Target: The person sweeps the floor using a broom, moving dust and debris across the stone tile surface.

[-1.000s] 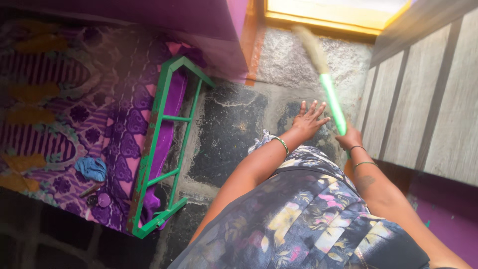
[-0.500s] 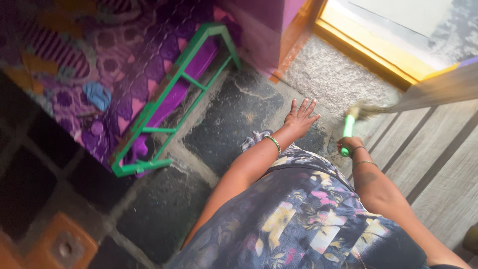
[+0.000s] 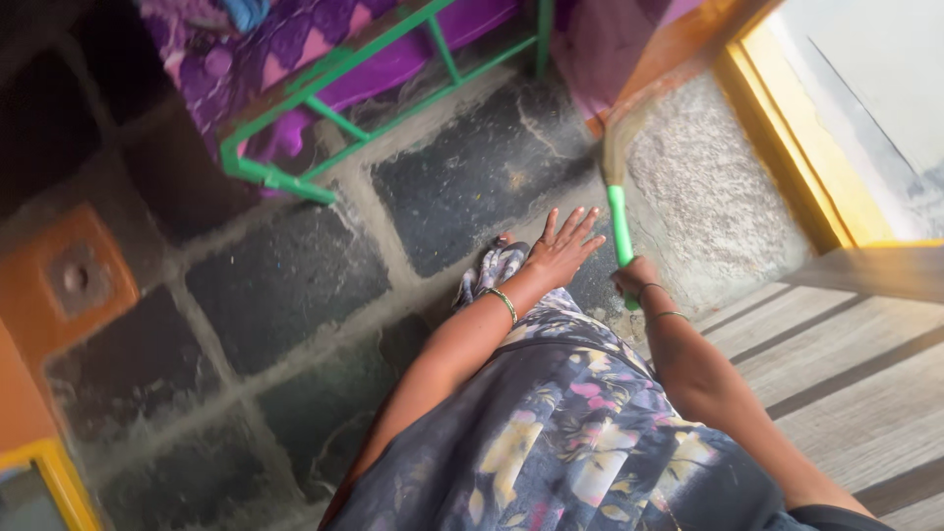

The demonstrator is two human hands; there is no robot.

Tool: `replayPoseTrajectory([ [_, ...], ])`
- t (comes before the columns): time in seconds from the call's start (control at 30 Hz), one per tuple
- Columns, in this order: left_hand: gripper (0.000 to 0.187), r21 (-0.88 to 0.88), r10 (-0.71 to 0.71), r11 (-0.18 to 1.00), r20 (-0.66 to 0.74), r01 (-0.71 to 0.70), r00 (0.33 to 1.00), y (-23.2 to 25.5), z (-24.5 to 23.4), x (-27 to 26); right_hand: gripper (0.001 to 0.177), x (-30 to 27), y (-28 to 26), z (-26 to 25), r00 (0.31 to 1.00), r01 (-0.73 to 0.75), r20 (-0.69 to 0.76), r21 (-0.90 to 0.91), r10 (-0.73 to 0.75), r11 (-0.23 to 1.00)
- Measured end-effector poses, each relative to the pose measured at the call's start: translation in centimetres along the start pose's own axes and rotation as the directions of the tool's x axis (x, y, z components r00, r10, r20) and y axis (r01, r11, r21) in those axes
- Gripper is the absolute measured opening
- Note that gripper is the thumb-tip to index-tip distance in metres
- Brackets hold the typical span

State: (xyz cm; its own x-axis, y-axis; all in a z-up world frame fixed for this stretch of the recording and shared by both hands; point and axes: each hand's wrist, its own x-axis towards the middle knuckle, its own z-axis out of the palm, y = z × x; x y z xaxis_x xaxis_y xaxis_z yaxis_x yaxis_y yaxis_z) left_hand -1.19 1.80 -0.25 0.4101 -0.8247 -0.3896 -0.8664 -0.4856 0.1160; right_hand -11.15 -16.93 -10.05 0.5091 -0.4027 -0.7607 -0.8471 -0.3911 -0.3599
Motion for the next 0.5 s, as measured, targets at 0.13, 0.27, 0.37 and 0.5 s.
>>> replayPoseTrajectory([
  [0.13,0.072,-0.04,-0.107,0.994,-0.041,0.105,0.993,-0.2,1.4,-2.6,0.019,-0.2,-2.1,2.2,0.993,0.09,0.102,-0.256,-0.066,0.963],
  [0.27,0.079,-0.023,-0.135,0.991,-0.031,0.134,0.99,-0.1,2.0,-4.6,0.015,-0.8,-2.8,3.6,0.963,0.225,0.214,-0.3,-0.164,0.927],
  [0.37,0.08,-0.023,-0.14,0.99,-0.026,0.139,0.99,-0.3,1.7,-5.8,0.016,-1.2,-3.3,4.1,0.948,0.29,0.232,-0.363,-0.216,0.885],
  [0.5,0.079,-0.063,-0.129,0.99,-0.068,0.125,0.989,-0.7,2.1,-7.8,0.015,-2.2,-4.4,4.9,0.942,0.321,0.221,-0.392,-0.251,0.862],
])
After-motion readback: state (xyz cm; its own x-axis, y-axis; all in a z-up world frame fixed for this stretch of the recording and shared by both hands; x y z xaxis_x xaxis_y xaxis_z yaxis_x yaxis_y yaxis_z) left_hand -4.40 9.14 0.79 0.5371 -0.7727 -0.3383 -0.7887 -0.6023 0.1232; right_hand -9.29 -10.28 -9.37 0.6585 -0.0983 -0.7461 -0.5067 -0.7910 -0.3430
